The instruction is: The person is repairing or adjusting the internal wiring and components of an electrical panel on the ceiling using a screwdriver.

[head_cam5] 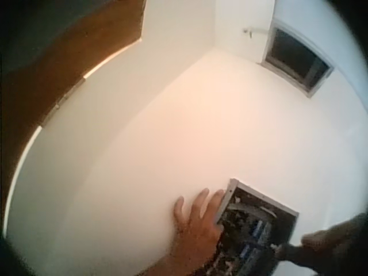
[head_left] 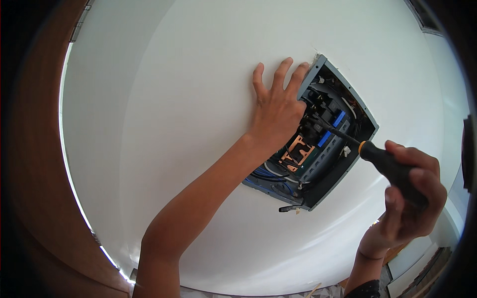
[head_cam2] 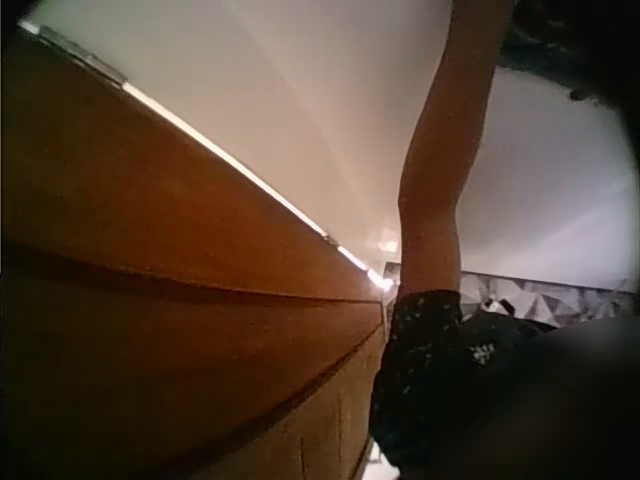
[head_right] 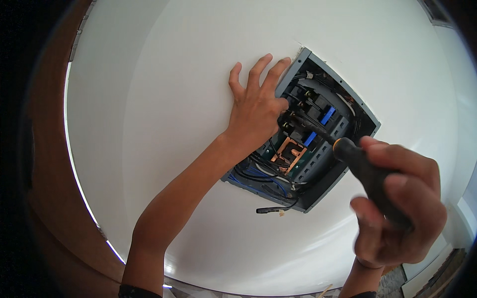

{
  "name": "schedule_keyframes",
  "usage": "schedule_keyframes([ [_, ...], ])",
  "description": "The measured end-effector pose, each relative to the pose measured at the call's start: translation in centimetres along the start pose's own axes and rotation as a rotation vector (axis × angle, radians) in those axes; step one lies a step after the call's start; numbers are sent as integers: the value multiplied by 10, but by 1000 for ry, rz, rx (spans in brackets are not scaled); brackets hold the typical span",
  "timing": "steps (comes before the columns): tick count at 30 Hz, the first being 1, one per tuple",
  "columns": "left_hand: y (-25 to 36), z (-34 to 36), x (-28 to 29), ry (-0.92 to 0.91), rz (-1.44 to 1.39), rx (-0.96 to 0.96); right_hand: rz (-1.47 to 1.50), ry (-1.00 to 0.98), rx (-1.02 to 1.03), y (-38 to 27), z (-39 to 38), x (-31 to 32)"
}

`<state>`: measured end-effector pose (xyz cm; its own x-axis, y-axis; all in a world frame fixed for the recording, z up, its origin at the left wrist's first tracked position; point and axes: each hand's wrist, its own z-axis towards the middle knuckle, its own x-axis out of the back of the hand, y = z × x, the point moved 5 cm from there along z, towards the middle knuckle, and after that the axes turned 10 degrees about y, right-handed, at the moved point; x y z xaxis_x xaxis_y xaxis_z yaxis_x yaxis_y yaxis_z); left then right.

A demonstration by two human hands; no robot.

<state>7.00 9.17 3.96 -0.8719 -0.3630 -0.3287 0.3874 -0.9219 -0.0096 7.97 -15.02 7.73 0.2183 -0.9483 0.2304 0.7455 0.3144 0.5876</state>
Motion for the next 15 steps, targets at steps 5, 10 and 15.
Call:
schedule_keyframes([
  [5,-3,-4,2,-14,23,-34,-210,63,-82,6,3,1],
  [10,3,2,-3,7,-25,-27,-15,97,-120,3,2,-2],
  [15,2,3,-3,11,-77,-10,-313,15,64,-5,14,5],
])
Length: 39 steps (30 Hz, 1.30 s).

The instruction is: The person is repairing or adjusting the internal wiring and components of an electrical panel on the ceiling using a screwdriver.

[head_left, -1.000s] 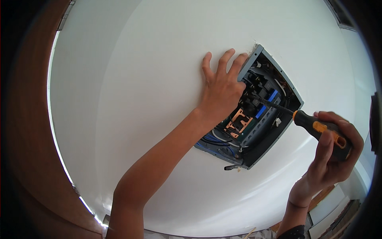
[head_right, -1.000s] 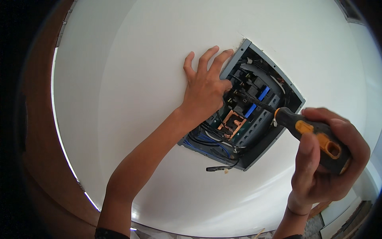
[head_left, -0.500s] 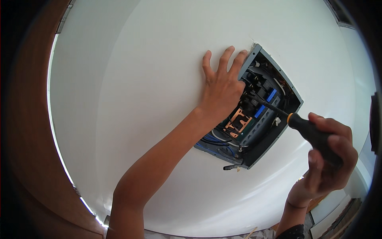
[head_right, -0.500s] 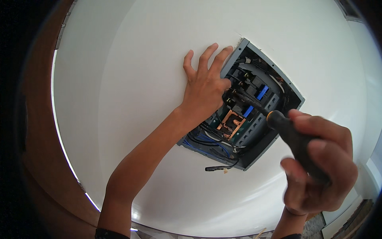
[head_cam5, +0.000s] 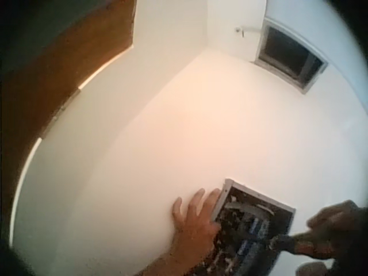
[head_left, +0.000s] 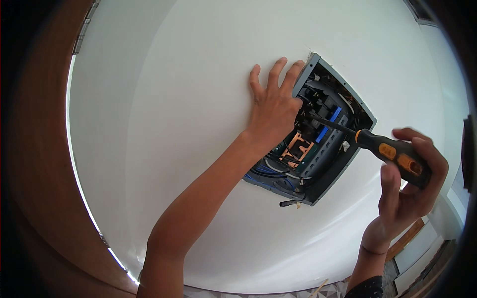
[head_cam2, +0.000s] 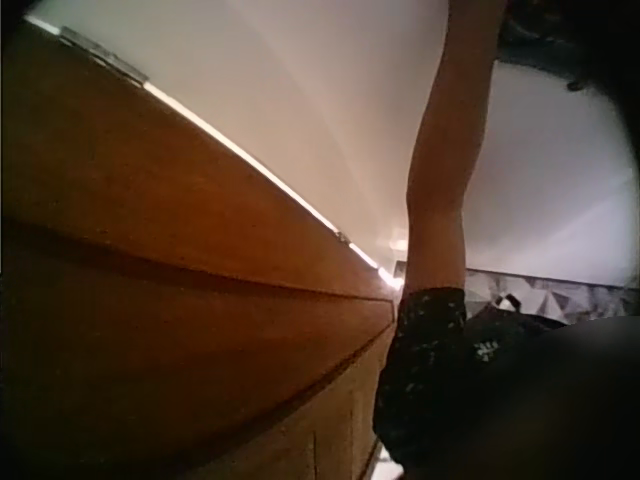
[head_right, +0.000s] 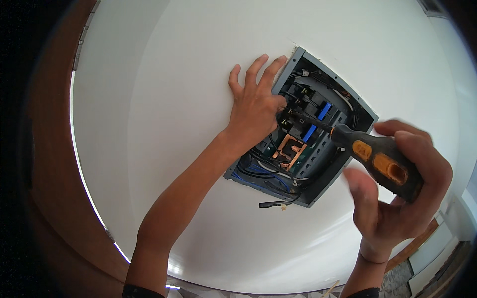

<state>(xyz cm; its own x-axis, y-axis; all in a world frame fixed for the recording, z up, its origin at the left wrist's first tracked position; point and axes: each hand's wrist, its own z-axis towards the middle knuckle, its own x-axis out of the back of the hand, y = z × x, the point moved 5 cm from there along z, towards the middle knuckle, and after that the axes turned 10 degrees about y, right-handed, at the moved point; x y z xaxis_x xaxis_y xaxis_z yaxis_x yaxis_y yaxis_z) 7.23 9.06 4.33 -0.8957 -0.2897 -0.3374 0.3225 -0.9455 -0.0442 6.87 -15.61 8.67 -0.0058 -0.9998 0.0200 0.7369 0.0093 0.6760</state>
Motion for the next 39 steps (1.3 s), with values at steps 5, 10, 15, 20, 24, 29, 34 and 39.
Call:
schedule_keyframes([
  [5,-5,-6,2,-4,-12,2,-77,-70,-83,-3,-13,9],
  [10,-8,-7,2,5,-1,-7,128,-171,277,-9,-5,-3],
  [15,-6,-2,-1,-27,-19,13,-136,-222,-7,-16,0,7],
  [20,-10,-6,1,-82,11,43,112,-302,187,-13,-2,4],
  [24,-11,-8,-2,-66,11,48,40,-319,111,-11,-7,5],
  [29,-8,-3,-1,-57,-28,39,19,-318,207,-12,-1,6],
  [34,-9,-4,0,-66,2,38,-194,-292,34,-10,-8,17],
  [39,-10,-8,1,-31,13,10,-36,-439,271,-29,2,3],
])
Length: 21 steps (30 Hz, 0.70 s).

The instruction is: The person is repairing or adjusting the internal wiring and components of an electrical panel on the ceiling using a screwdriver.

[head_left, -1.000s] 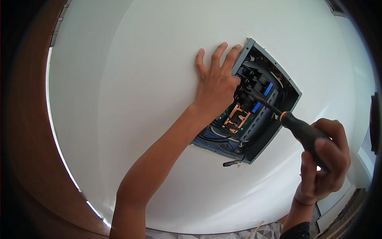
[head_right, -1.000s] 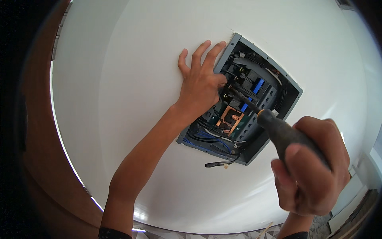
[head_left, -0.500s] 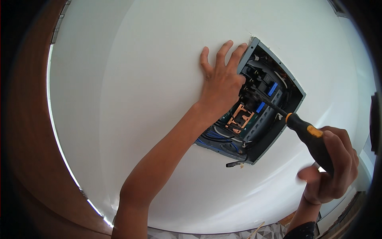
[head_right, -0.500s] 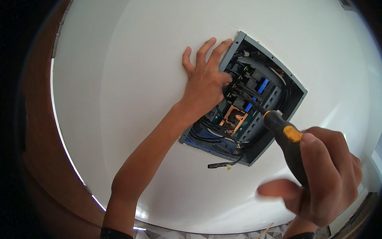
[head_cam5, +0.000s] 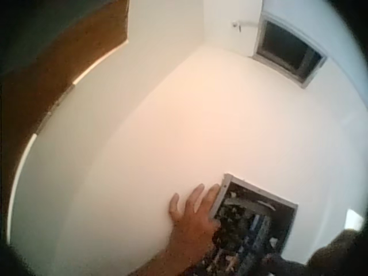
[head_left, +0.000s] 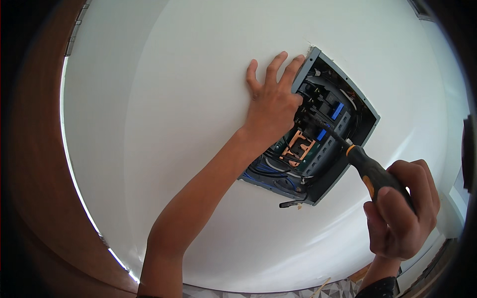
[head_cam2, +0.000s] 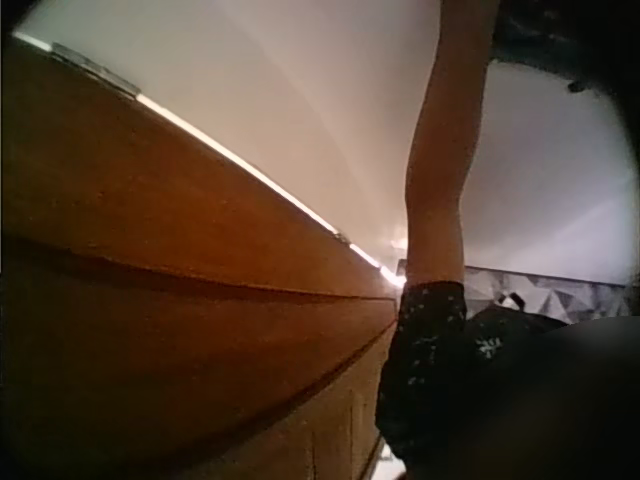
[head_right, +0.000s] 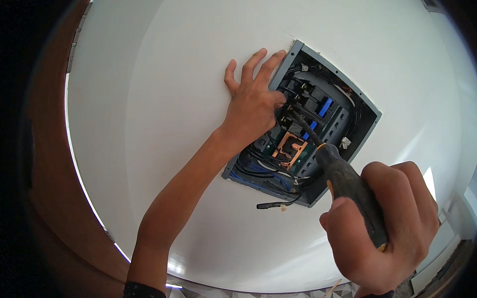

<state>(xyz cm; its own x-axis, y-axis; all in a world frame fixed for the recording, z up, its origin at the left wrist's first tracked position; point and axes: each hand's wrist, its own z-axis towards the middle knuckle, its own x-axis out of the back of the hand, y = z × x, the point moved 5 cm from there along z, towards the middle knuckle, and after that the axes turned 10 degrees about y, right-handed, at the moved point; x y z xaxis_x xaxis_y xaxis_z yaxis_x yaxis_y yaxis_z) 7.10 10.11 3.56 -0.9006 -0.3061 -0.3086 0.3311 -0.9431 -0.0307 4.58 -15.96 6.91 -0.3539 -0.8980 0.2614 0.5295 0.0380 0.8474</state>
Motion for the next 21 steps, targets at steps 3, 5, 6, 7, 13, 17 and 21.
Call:
schedule_keyframes([
  [3,4,2,-2,28,-1,-7,31,-11,-54,5,2,7],
  [5,5,2,-2,13,21,7,-82,3,-82,6,-1,8],
  [6,7,3,-2,7,21,14,-100,-49,-123,3,-2,7],
  [7,8,3,-2,2,20,20,-100,-50,-120,3,0,6],
  [13,8,6,0,58,-40,-12,-50,-20,-74,-15,9,1],
  [17,5,4,1,15,39,41,-34,-11,-46,-13,4,-6],
  [21,10,-2,-1,38,57,22,-94,62,-54,-12,-2,-6],
])
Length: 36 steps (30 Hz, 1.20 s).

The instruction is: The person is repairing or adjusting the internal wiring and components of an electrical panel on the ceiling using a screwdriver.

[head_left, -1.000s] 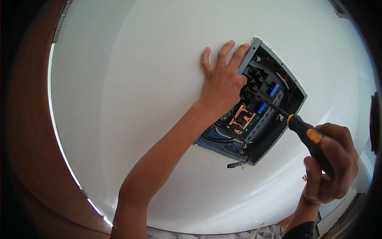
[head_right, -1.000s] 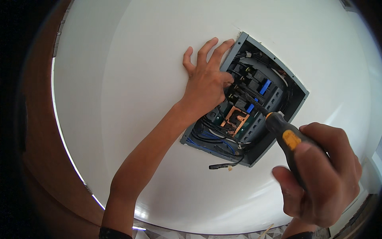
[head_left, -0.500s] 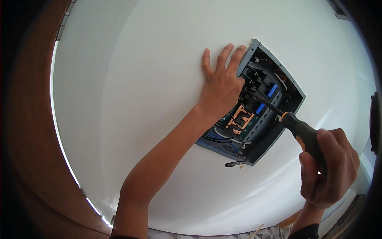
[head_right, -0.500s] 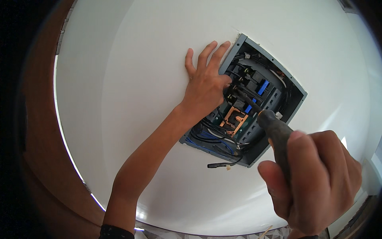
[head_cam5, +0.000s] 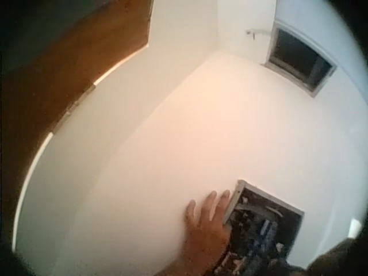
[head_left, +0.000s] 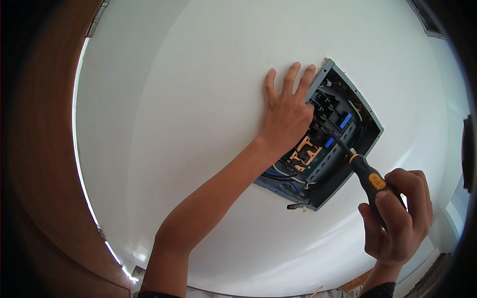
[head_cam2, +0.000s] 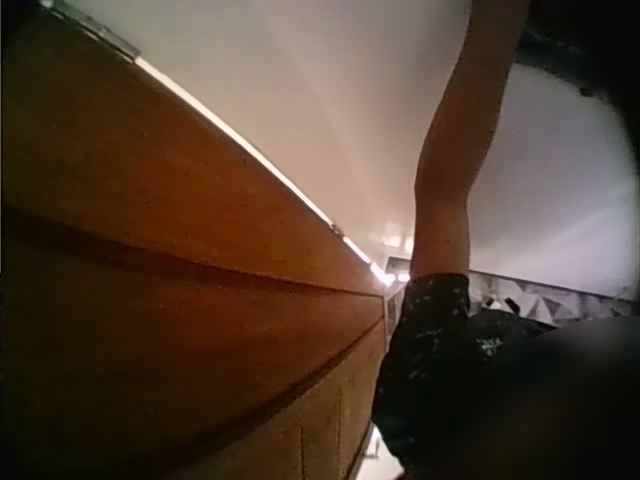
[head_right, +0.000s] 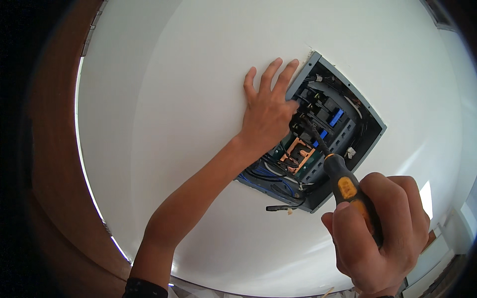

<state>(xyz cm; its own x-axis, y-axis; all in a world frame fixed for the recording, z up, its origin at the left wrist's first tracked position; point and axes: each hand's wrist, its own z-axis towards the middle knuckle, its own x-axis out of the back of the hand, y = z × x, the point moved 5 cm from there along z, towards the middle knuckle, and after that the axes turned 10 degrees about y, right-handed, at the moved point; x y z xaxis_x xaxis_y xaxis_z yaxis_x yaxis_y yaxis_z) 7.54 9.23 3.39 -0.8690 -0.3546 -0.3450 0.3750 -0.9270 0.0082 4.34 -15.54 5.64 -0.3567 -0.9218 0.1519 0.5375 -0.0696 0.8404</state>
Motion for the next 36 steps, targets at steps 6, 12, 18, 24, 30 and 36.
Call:
schedule_keyframes([
  [6,-5,2,3,-6,-60,-18,-10,-60,-85,1,1,1],
  [12,-2,9,0,-18,-113,12,36,-58,-39,9,4,8],
  [18,-8,6,2,-51,-79,20,170,66,-30,8,3,3],
  [24,-9,7,1,-36,-117,24,35,36,-46,-1,3,4],
  [30,-9,7,0,-62,-105,13,218,38,-29,2,0,-5],
  [36,-12,5,1,-58,-95,3,185,25,-15,12,0,-4],
])
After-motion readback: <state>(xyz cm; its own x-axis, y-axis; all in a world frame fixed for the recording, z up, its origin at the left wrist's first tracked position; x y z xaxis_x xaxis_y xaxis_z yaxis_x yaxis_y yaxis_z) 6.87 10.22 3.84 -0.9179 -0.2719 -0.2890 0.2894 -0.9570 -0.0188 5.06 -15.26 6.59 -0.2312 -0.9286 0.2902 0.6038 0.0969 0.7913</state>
